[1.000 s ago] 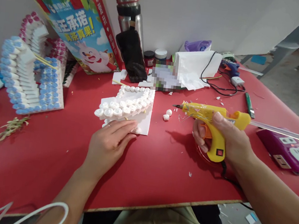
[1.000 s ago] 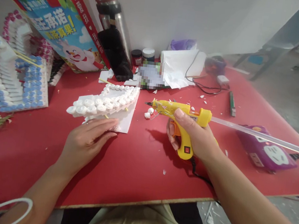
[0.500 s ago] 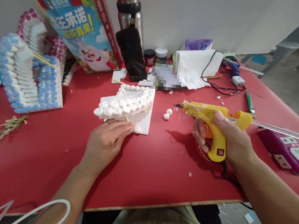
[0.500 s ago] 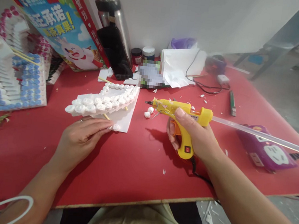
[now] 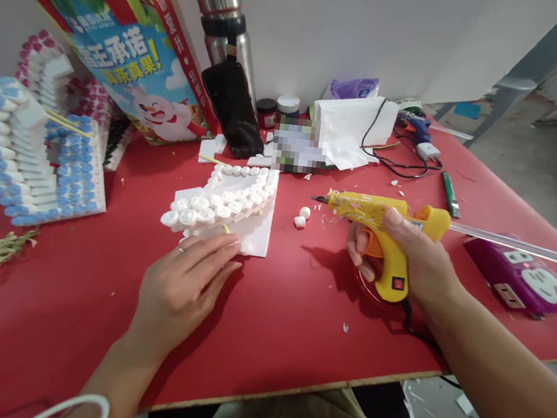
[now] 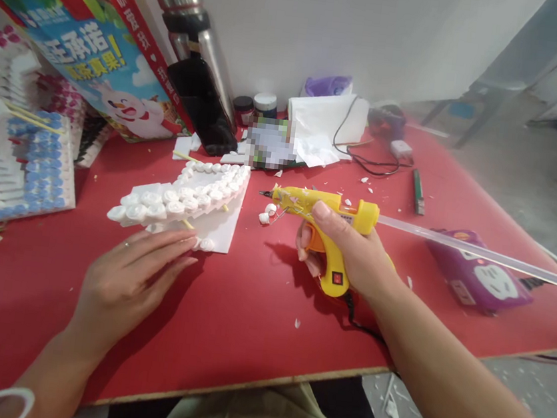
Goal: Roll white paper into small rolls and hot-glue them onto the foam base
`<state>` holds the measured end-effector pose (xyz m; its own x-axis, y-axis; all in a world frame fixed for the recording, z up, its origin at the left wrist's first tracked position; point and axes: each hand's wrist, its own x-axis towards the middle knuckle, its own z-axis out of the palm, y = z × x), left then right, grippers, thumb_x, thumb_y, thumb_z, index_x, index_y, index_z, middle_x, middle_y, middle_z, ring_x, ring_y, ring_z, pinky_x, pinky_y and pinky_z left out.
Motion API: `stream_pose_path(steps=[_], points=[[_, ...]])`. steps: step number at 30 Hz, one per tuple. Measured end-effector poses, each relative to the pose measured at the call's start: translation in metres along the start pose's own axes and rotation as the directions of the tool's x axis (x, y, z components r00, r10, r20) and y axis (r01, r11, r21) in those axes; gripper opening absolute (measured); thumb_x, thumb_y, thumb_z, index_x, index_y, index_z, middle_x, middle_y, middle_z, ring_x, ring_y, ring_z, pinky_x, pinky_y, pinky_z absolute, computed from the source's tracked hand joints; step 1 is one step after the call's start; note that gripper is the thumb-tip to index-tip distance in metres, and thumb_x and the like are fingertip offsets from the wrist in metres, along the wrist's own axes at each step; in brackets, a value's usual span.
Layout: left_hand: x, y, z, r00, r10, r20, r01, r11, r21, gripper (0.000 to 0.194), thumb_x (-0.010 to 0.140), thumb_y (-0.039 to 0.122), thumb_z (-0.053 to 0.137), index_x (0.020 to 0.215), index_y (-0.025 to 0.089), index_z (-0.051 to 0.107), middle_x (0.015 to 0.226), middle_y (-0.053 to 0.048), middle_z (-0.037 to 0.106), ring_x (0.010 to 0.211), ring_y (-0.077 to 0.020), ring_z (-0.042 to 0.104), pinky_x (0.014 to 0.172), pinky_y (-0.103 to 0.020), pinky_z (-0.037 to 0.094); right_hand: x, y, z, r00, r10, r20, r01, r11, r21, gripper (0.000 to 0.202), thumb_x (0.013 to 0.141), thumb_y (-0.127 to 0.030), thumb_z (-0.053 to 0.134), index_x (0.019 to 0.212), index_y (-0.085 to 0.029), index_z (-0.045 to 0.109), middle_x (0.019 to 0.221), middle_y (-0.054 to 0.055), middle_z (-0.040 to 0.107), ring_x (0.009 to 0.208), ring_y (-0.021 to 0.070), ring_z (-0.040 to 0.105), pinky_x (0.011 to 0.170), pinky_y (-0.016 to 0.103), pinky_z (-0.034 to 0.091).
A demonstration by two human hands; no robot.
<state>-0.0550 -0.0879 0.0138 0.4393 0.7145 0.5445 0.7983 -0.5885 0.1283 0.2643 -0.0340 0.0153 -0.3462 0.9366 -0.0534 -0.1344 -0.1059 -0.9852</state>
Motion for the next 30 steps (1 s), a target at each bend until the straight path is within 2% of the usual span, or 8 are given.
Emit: stream_pose_path(steps=[4,8,11,15,18,22,27,30], points=[[0.018,0.025,-0.005,0.997,0.058,0.048,-0.053,0.994,-0.093,0.026,0.089,0.009,0.067,0.114,0.018,0.070,0.113,-0.008,0.076,0.098,-0.0216,0.072,0.097,-0.037,0.052,0.000,-0.002,0.000,1.000,-0.011,-0.017,0.011,1.000,0.015,0.046,0.098,-0.059,0.049,0.079,-0.020,0.067,0.072,0.003,0.067,0.044,0.0136,0.055,0.043,0.028,0.042],[0.063,0.041,0.020,0.994,0.023,0.110,-0.008,0.991,-0.136,0.017,0.095,0.015,0.058,0.108,0.014,0.069,0.109,-0.010,0.074,0.099,-0.0230,0.070,0.089,-0.035,0.055,0.000,-0.005,0.002,0.997,-0.056,-0.053,0.057,0.998,0.013,0.048,0.097,-0.060,0.049,0.077,-0.020,0.067,0.070,0.003,0.065,0.043,0.0134,0.054,0.042,0.028,0.040],[0.101,0.044,0.047,0.964,-0.082,0.251,0.077,0.997,0.029,0.016,0.097,0.021,0.056,0.097,0.013,0.069,0.100,-0.011,0.071,0.091,-0.0252,0.068,0.080,-0.037,0.054,0.000,-0.007,0.004,0.994,-0.074,-0.086,0.079,0.995,0.055,0.047,0.096,-0.059,0.052,0.077,-0.019,0.067,0.067,0.003,0.064,0.042,0.0131,0.053,0.042,0.028,0.040],[0.128,0.049,0.072,0.930,-0.140,0.340,0.058,0.969,0.241,0.015,0.093,0.025,0.060,0.090,0.012,0.067,0.090,-0.013,0.067,0.096,-0.0305,0.063,0.079,-0.039,0.051,0.000,-0.009,0.003,0.988,-0.062,-0.138,0.074,0.994,0.084,0.043,0.093,-0.060,0.057,0.081,-0.020,0.069,0.070,0.003,0.066,0.040,0.0132,0.052,0.040,0.028,0.039],[0.127,0.053,0.080,0.907,-0.144,0.397,0.029,0.959,0.281,0.013,0.092,0.015,0.054,0.090,0.012,0.066,0.086,-0.013,0.066,0.097,-0.0305,0.062,0.076,-0.038,0.048,-0.001,-0.008,0.001,0.988,-0.074,-0.134,0.082,0.995,0.052,0.048,0.095,-0.059,0.053,0.075,-0.019,0.068,0.068,0.005,0.065,0.041,0.0138,0.053,0.040,0.028,0.038],[0.121,0.057,0.083,0.912,-0.114,0.393,0.013,0.968,0.251,0.021,0.083,0.001,0.047,0.086,0.010,0.066,0.084,-0.016,0.064,0.095,-0.0329,0.060,0.072,-0.040,0.046,-0.001,-0.007,0.001,0.991,-0.071,-0.113,0.077,0.996,0.053,0.046,0.094,-0.057,0.054,0.073,-0.019,0.068,0.069,0.005,0.064,0.041,0.0140,0.053,0.041,0.029,0.038],[0.109,0.060,0.074,0.953,0.014,0.304,-0.030,0.998,0.050,0.021,0.082,0.001,0.046,0.091,0.008,0.065,0.092,-0.018,0.060,0.093,-0.0333,0.057,0.074,-0.043,0.045,0.000,-0.011,0.004,0.982,-0.063,-0.176,0.065,0.998,0.010,0.045,0.091,-0.058,0.056,0.070,-0.020,0.068,0.068,0.006,0.064,0.039,0.0147,0.051,0.040,0.031,0.036],[0.089,0.063,0.058,0.960,0.006,0.279,0.054,0.976,-0.209,0.022,0.093,0.009,0.044,0.101,0.009,0.064,0.101,-0.016,0.057,0.088,-0.0262,0.056,0.076,-0.040,0.047,0.001,-0.014,0.006,0.975,-0.076,-0.208,0.078,0.997,0.001,0.043,0.088,-0.059,0.059,0.069,-0.021,0.067,0.067,0.006,0.063,0.038,0.0153,0.050,0.040,0.032,0.035]])
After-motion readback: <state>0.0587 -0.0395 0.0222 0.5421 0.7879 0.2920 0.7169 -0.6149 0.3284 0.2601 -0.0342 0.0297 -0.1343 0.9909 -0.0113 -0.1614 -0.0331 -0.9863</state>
